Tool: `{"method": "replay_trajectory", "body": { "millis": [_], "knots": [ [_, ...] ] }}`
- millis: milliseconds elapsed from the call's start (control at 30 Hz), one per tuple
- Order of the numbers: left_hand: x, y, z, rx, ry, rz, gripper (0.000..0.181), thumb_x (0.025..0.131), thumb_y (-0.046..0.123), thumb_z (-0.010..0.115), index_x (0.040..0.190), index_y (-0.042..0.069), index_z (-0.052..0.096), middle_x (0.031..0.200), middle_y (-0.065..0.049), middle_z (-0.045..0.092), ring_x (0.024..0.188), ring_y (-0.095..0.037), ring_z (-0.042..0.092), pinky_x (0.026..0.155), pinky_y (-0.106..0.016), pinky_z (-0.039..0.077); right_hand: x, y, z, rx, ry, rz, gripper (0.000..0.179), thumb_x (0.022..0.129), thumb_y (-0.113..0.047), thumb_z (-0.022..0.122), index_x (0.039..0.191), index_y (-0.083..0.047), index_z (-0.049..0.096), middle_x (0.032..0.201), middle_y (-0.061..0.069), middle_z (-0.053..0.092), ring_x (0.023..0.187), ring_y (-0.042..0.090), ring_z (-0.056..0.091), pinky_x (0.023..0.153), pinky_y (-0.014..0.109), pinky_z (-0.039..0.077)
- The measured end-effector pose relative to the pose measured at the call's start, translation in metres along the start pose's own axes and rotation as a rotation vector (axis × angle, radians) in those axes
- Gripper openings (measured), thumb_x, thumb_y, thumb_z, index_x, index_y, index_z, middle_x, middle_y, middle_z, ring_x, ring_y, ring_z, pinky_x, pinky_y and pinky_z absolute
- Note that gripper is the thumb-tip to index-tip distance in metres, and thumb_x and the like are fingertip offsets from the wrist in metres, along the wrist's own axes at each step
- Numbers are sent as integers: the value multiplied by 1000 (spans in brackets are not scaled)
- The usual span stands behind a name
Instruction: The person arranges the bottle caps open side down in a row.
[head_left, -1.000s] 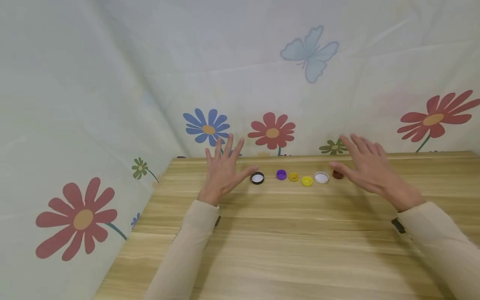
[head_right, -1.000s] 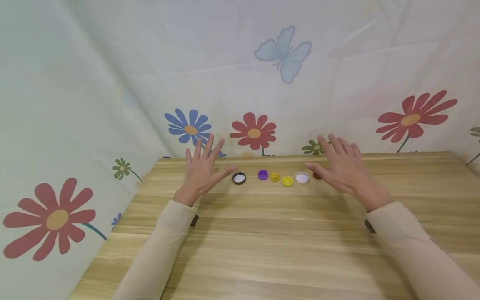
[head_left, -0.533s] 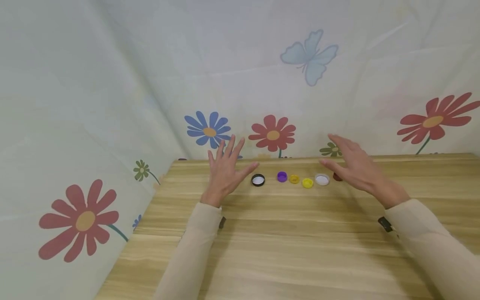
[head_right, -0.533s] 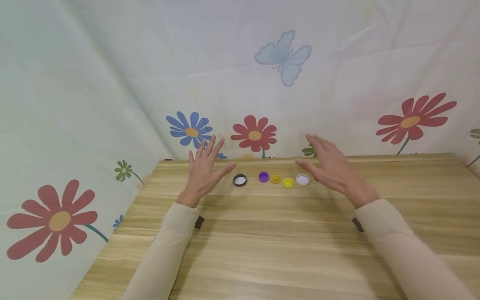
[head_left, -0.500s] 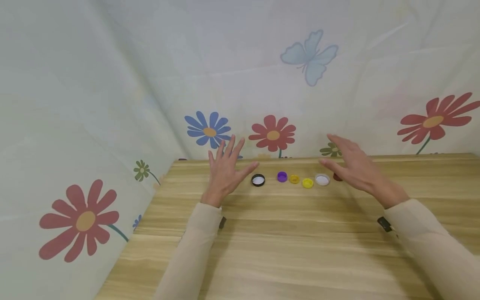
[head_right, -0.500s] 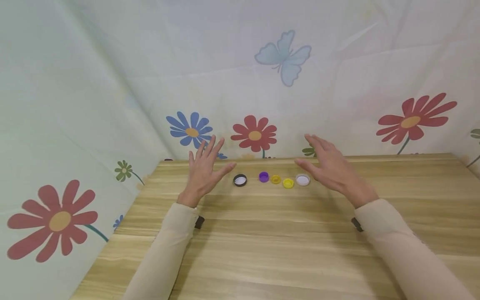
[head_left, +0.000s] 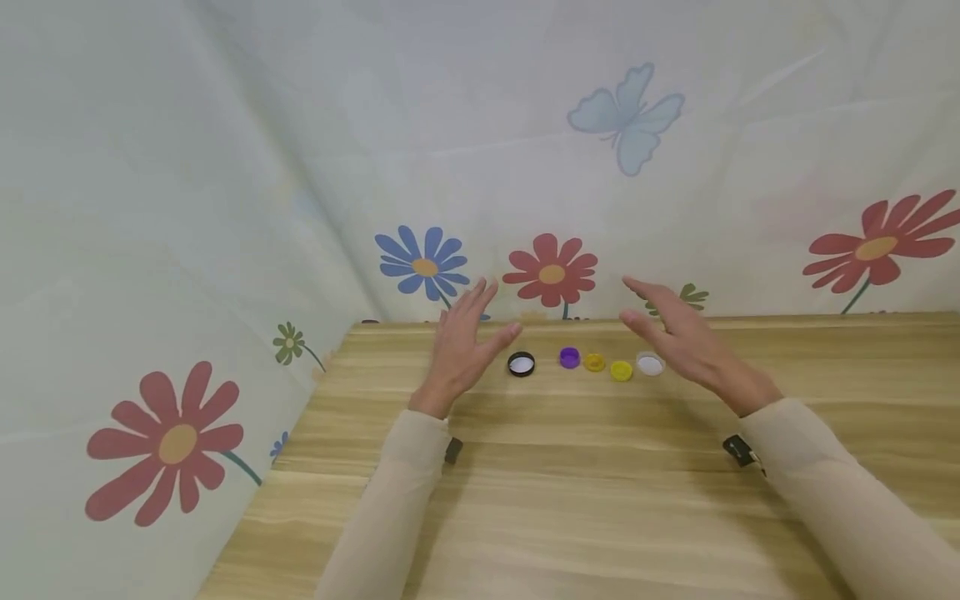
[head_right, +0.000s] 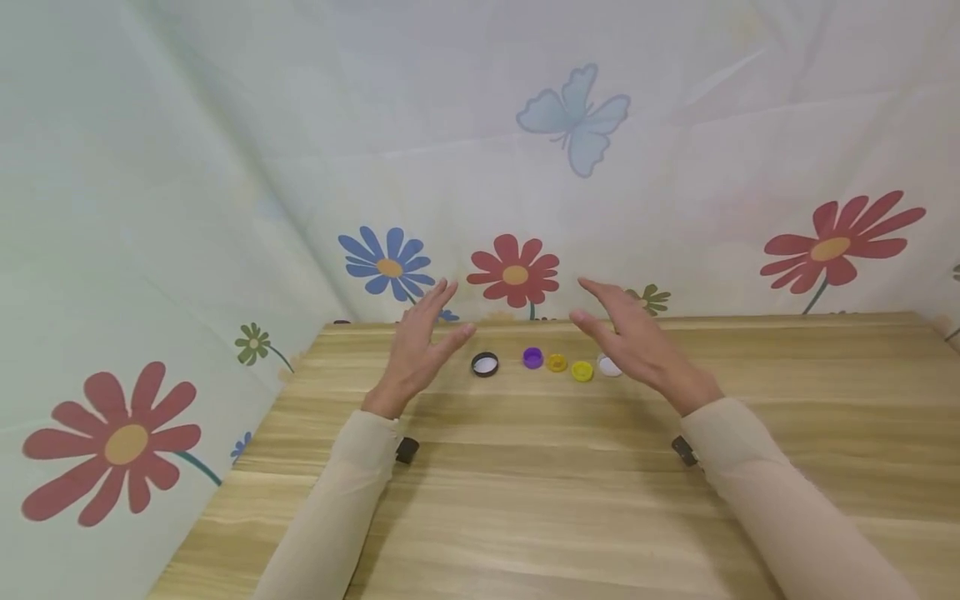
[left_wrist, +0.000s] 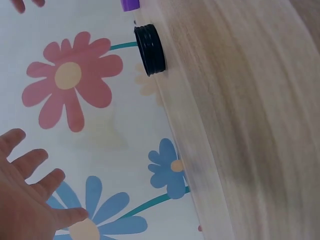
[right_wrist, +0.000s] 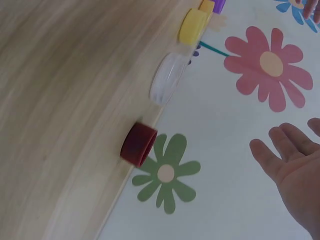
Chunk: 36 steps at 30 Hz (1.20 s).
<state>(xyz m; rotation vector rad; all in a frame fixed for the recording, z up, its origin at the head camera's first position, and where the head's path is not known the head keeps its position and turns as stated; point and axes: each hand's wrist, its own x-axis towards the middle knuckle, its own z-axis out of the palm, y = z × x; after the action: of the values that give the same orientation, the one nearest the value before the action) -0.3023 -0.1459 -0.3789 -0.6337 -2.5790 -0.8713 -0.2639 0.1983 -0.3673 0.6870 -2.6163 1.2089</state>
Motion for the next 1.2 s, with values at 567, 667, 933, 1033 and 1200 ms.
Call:
{"method": "replay_trajectory", "body": {
  "millis": [567, 667, 933, 1033, 1200],
  "knots": [
    [-1, -7, 5, -89, 5, -18, 85, 99, 64, 56, 163, 9, 43, 169, -15, 37, 155, -38, 32, 122, -70, 12, 17, -8, 25, 60, -50, 56, 77, 108, -54, 56, 167, -11, 32, 168, 18, 36, 149, 47, 36, 116, 69, 32],
    [-2, -10, 6, -93, 7, -24, 82, 98, 57, 62, 162, 9, 44, 168, -14, 38, 154, -38, 33, 123, -69, 13, 19, -8, 31, 73, -56, 56, 79, 107, -55, 57, 166, -10, 32, 168, 18, 35, 150, 47, 35, 117, 68, 32],
    [-5, -17, 8, -119, -31, -65, 83, 95, 47, 74, 163, 11, 43, 170, -9, 36, 154, -36, 33, 124, -60, 23, 24, -9, 41, 71, -60, 54, 81, 105, -54, 62, 166, -9, 34, 167, 17, 37, 150, 43, 37, 117, 65, 34],
    [-5, -18, 9, -134, -50, -71, 84, 94, 43, 78, 163, 10, 43, 170, -10, 36, 154, -36, 33, 123, -60, 25, 25, -11, 42, 63, -66, 57, 79, 105, -50, 65, 166, -10, 34, 167, 17, 38, 150, 42, 37, 117, 65, 34],
    [-5, -18, 10, -179, -65, -71, 83, 93, 34, 83, 161, 8, 44, 169, -12, 37, 154, -36, 33, 123, -58, 26, 30, -13, 45, 28, -80, 42, 74, 104, -38, 70, 164, -10, 38, 166, 16, 39, 150, 41, 37, 118, 64, 34]
  ]
}}
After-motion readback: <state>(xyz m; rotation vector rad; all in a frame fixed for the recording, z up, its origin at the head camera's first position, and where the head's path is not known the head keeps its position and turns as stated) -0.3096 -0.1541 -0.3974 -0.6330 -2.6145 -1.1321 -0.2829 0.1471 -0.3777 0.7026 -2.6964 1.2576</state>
